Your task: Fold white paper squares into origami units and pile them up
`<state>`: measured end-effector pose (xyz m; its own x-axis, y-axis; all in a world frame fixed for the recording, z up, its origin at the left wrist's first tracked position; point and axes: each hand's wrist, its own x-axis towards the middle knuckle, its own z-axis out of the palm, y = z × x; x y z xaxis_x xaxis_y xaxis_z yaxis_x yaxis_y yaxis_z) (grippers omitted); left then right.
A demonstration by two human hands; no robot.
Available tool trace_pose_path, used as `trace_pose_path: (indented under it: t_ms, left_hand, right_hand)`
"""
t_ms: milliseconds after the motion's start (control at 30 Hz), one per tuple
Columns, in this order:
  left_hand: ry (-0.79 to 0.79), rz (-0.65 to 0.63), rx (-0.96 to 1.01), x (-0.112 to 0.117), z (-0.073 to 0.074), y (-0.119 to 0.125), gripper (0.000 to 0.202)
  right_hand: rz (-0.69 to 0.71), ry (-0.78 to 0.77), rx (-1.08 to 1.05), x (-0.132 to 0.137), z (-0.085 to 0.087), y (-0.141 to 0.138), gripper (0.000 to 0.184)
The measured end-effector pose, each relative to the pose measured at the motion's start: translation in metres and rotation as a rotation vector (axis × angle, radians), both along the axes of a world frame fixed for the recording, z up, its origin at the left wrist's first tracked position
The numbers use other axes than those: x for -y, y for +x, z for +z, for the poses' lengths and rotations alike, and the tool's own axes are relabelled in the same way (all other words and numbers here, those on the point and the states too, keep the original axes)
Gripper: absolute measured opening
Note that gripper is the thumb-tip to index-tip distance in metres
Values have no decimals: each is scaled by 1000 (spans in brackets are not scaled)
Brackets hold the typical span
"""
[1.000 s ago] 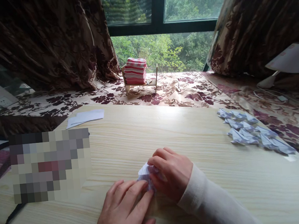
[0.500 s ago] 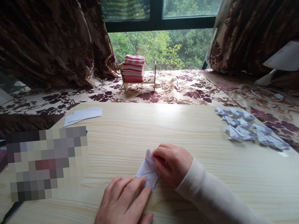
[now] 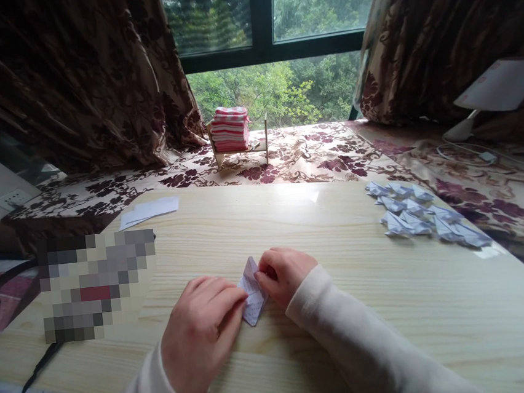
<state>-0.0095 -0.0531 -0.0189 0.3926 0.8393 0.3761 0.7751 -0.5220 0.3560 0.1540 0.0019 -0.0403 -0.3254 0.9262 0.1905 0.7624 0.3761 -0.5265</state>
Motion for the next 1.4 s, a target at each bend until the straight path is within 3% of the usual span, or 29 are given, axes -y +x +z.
trace_pose_path:
  t_ms: [167, 300, 500, 700, 867, 1100, 1267, 1400]
  left_hand:
    - [-104, 32, -200, -17, 8, 2, 6]
    - [-147, 38, -316, -24, 15, 4, 8]
    - [-121, 2, -487, -30, 20, 9, 12]
    - [-136, 34, -494, -33, 23, 7, 10]
    - [-70, -30, -589, -37, 22, 10, 15]
    - [28, 6, -547, -36, 14, 10, 21]
    - [-83, 77, -436, -34, 13, 3, 19]
    - [-159, 125, -253, -33, 10, -7, 20]
  right_hand:
    - [-4, -42, 36, 0, 3, -1, 12]
    - [-14, -42, 46, 0, 3, -1, 12]
    - [-35, -10, 66, 1, 2, -3, 14]
    - [-43, -5, 52, 0, -1, -5, 15]
    - [-53, -28, 52, -2, 0, -5, 16]
    - [-48, -78, 57, -1, 2, -6, 19]
    - [68, -54, 44, 4, 7, -3, 17]
    - [81, -64, 116, 7, 10, -5, 14]
